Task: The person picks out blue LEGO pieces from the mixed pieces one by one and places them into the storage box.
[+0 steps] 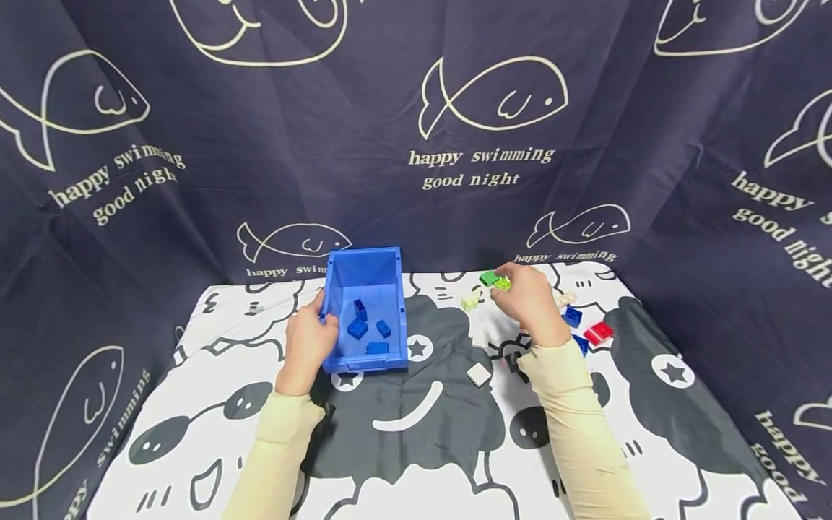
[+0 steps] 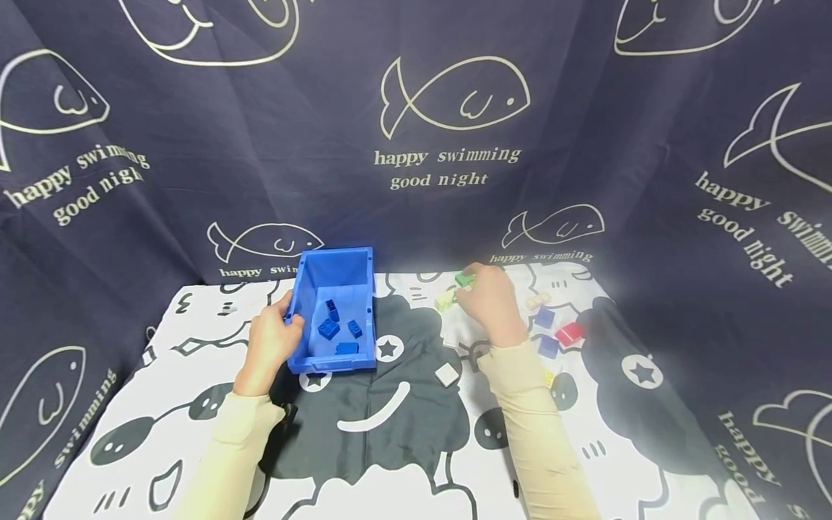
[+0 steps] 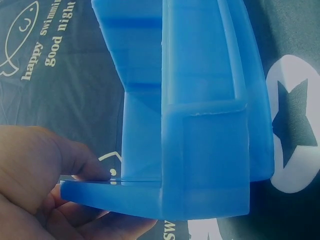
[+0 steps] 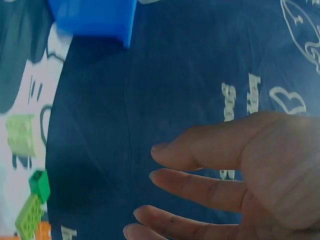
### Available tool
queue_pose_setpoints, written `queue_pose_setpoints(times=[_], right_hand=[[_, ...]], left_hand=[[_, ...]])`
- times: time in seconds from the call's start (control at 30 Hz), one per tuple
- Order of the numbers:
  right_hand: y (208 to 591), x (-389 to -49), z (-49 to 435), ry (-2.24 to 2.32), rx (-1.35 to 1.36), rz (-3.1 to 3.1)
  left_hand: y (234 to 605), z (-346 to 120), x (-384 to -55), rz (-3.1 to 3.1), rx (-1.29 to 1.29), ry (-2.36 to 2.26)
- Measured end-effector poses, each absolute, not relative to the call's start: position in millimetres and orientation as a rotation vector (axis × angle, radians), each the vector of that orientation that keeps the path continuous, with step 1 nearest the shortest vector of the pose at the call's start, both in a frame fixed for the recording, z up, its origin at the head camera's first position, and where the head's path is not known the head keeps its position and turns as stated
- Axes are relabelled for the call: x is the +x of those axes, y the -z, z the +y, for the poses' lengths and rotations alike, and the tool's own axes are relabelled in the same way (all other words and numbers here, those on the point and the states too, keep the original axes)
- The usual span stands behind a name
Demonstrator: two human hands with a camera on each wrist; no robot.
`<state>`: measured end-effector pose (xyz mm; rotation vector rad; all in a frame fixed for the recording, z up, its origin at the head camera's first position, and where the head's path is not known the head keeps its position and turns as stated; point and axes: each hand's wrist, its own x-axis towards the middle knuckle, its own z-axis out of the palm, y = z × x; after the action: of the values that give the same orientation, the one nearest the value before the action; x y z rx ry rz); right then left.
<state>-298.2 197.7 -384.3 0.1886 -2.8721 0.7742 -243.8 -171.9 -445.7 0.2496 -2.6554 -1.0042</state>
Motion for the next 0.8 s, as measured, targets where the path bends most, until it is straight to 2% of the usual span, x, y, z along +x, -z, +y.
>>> queue_pose_setpoints(times=[0.43, 0.8], right_hand=[[388, -296, 257, -0.731, 0.002, -2.910], [397, -299, 287, -0.743, -0.089, -2.904]], left_hand=[[444, -171, -243, -2.671, 0.259, 1.005], [443, -170, -242, -2.667, 0.265, 1.013]])
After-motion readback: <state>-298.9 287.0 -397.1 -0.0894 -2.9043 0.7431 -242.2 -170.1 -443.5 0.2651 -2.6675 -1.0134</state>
